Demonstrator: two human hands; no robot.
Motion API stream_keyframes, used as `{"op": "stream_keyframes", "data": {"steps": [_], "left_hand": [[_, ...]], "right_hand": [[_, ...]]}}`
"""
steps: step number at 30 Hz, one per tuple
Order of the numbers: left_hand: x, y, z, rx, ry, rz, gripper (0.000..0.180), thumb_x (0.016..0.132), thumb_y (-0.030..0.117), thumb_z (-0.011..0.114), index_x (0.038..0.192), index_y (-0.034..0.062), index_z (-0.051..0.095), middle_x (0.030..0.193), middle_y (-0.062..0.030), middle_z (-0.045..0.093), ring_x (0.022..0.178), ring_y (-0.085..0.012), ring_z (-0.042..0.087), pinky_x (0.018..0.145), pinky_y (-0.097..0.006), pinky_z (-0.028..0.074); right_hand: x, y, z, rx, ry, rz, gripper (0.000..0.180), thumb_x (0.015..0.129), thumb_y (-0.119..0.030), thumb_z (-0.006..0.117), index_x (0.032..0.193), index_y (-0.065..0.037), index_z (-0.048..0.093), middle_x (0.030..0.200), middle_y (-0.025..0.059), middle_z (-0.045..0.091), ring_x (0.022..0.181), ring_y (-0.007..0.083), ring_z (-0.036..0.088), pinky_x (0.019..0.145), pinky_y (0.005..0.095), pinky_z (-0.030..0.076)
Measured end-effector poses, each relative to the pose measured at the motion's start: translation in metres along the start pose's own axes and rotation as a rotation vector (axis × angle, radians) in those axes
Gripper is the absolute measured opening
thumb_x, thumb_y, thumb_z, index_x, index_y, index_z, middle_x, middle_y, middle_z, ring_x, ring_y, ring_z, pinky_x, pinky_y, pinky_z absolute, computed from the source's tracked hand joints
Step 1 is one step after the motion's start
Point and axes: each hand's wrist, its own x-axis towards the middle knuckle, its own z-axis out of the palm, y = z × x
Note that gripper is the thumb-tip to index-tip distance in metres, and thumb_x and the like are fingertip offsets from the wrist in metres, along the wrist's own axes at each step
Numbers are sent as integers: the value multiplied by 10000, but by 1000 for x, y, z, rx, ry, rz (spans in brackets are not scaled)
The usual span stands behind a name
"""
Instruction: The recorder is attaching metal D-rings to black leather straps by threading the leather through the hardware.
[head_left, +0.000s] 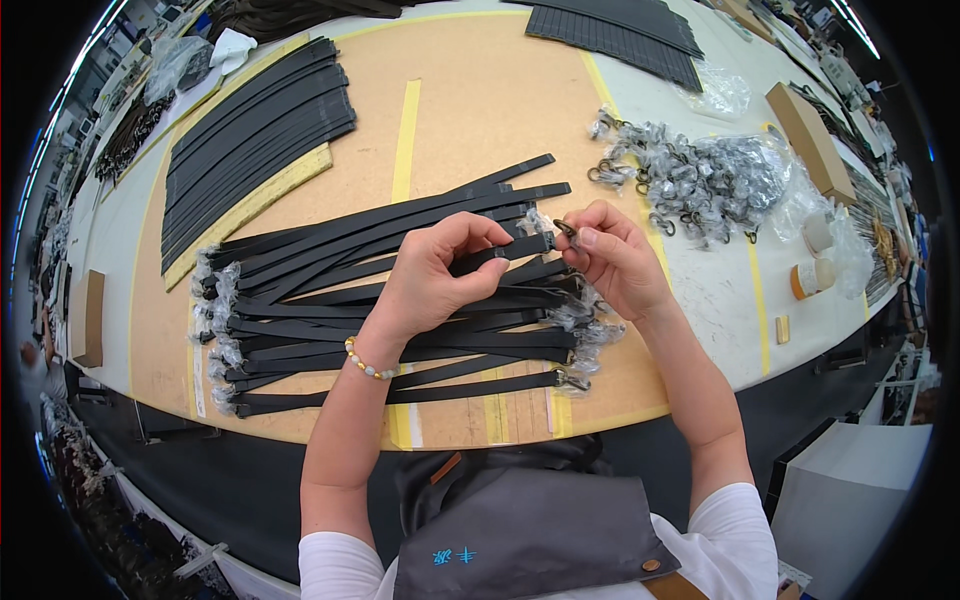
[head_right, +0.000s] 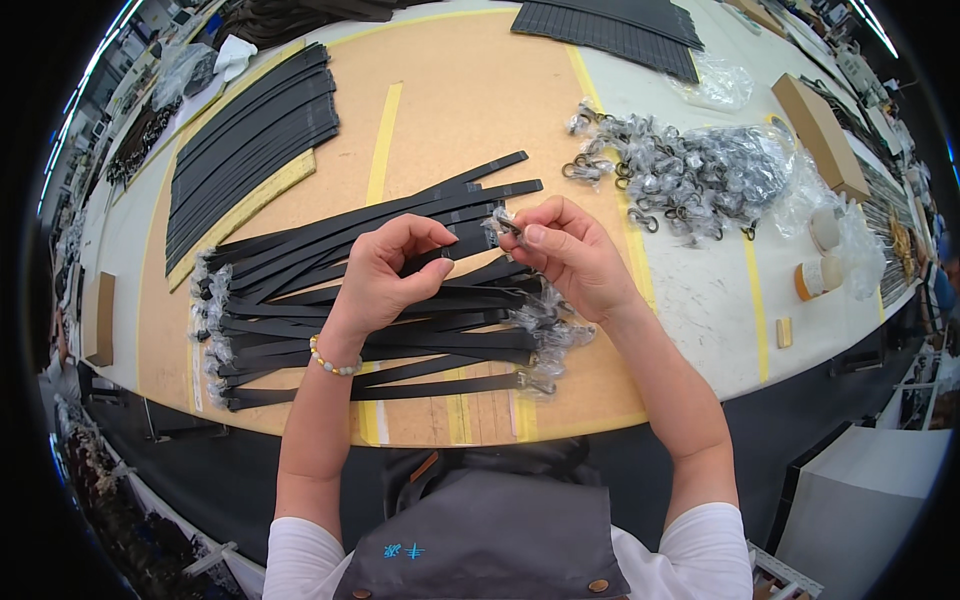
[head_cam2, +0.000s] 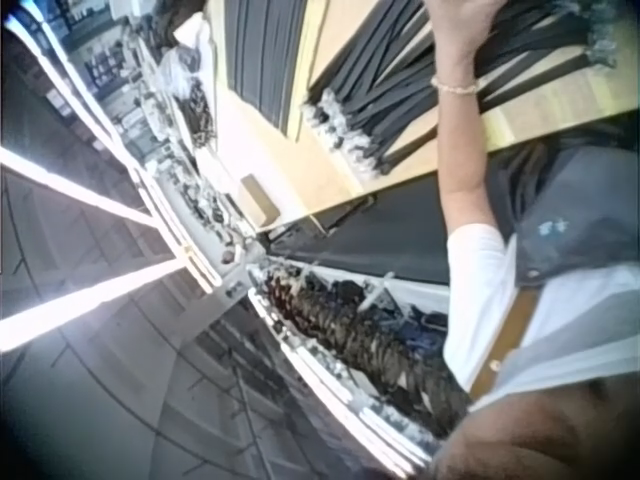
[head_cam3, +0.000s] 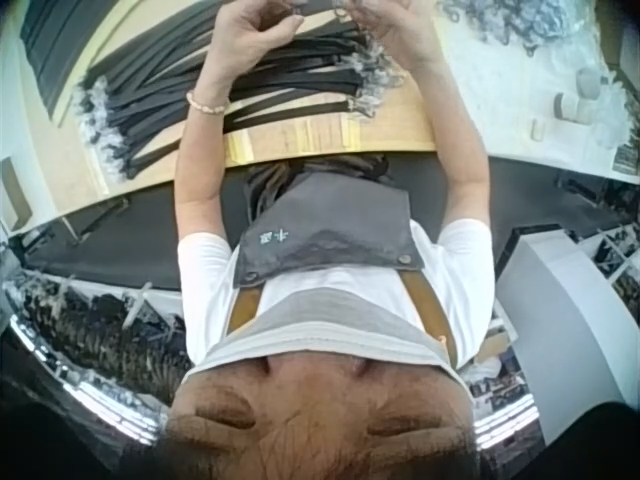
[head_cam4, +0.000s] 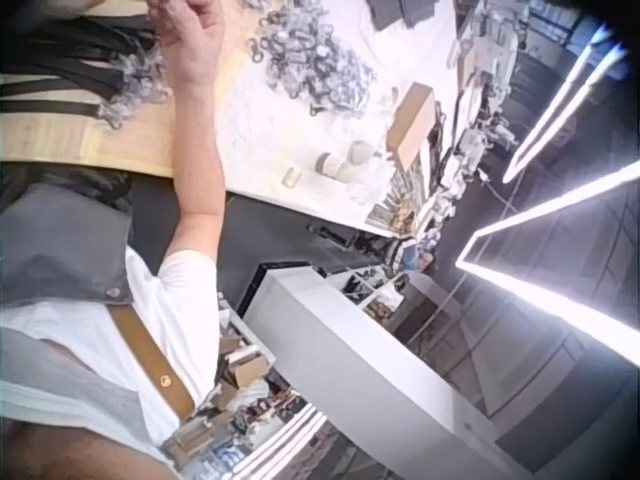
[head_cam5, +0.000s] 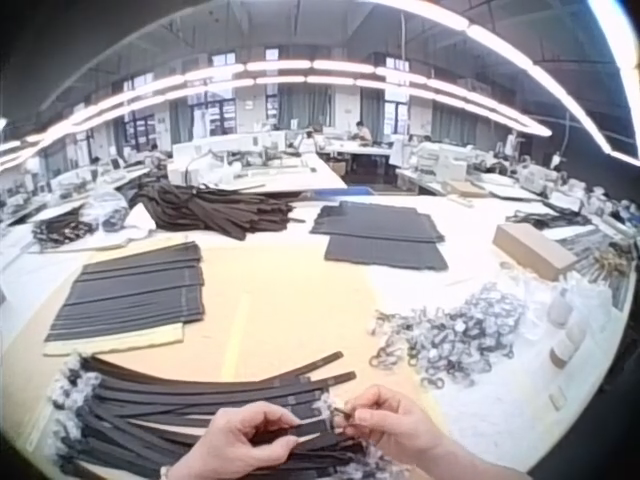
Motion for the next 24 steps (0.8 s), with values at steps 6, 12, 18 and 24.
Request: {"op": "stream_keyframes", "data": {"steps": [6,12,18,24], "left_hand": [[-2,1,4,-42,-31,0,230,868,-35,731,1089,-18,669,988,1,667,887,-47,614,818,-213,517],[-7,3,12,-48,-32,27,230,863,-37,742,1080,-21,667,990,-5,665,891,-52,613,801,-212,520],[-12,10,20,-99,-93,3,225,858,-41,755,1060,-12,659,998,-10,674,887,-44,616,774,-189,511],[-15,27,24,-16,-9,51,175,819,32,778,977,12,706,822,4,673,692,-20,569,577,-190,462]], "right_hand": [[-3,10,3,65,-92,-91,137,942,21,665,976,-87,586,1098,46,638,1029,139,659,955,319,561],[-4,17,1,84,-191,-120,190,914,69,673,969,-86,577,1094,50,633,1007,129,643,929,310,545],[-7,15,9,46,-219,-63,196,916,40,702,1026,-74,587,1137,83,637,1037,152,655,903,303,559],[-12,13,6,128,-280,53,196,935,-20,726,1119,-19,656,1221,141,682,1043,183,692,912,327,579]]}}
